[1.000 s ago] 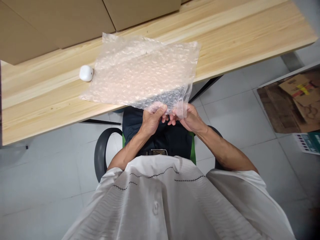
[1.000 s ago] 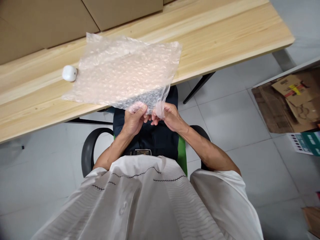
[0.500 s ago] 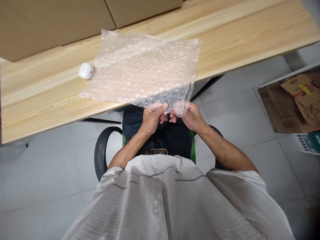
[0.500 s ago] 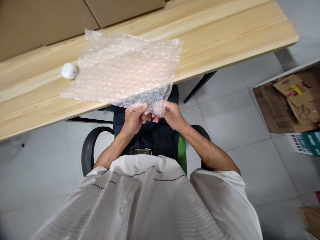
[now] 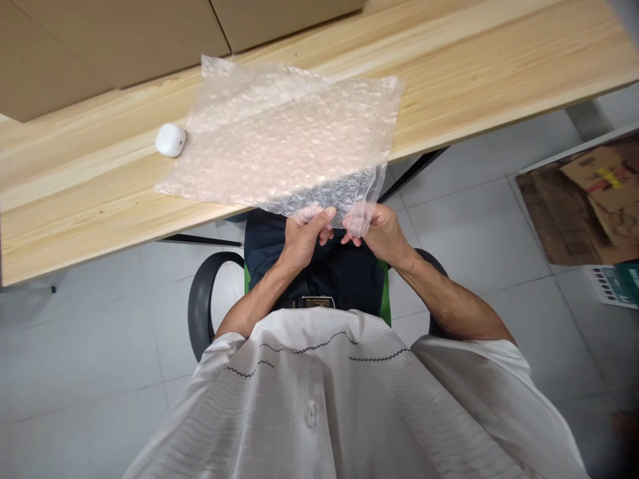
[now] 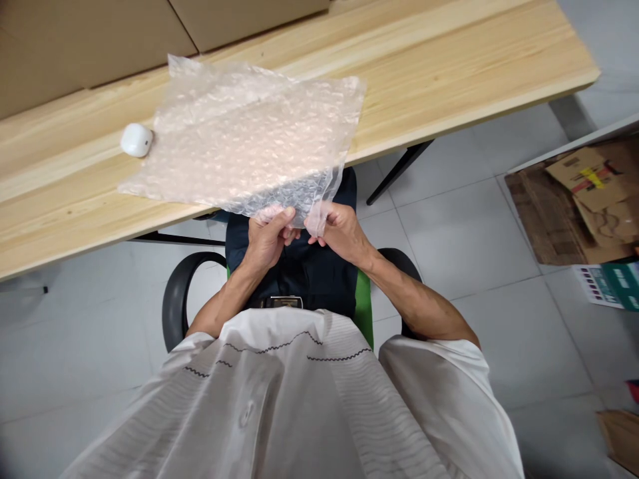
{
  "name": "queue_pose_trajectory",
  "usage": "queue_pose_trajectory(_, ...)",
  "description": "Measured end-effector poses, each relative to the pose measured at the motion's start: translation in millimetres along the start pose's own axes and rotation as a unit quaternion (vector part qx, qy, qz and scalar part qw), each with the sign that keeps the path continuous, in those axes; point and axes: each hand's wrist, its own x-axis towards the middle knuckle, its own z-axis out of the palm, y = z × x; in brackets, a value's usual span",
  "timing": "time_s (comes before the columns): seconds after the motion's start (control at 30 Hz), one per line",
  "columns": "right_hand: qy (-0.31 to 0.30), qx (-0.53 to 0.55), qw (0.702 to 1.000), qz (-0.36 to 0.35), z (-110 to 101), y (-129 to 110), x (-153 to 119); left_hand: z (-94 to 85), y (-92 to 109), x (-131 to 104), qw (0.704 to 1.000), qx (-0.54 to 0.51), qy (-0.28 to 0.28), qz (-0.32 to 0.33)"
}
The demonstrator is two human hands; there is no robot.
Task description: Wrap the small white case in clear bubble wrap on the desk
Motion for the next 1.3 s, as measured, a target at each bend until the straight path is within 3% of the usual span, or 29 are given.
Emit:
queue_pose_trajectory(0.27,-0.002,-0.001,1.0,-0.005,-4.2,14.0,-1.1,-3.1,-4.6,-3.3,0.998,0.048,-0.036,0.019)
queue_pose_trajectory(0.47,-0.004,0.042,0.999,0.009,-1.3,13.7,-1.8,-3.7,-4.7,-4.7,0.997,0.023,-0.068,0.015)
queue_pose_trajectory(0.6,0.002,0.061,0.998,0.03,2.4,10.2,-0.9,-3.6,-3.5,-6.1,0.998,0.012,-0.056,-0.001)
queue_pose_trajectory(0.8,0.046,0.119,0.99,0.052,0.4,4.8,4.8,-4.4,4.0,-5.4,0.999,0.033,-0.021,0.032)
queue_pose_trajectory(0.97,0.043,0.078,0.996,0.016,0.4,0.5,-0.3,-5.3,11.4,-4.0,0.995,0.087,-0.003,0.057)
queue_pose_trajectory(1.1,0.021,0.028,0.999,0.011,2.0,3.6,-1.9,-7.7,9.8,-1.8,0.996,0.061,-0.009,0.057)
queue_pose_trajectory(1.3,0.032,-0.021,0.999,-0.028,0.2,1.0,-0.6,0.0,18.9,0.0,0.999,-0.024,-0.04,-0.017)
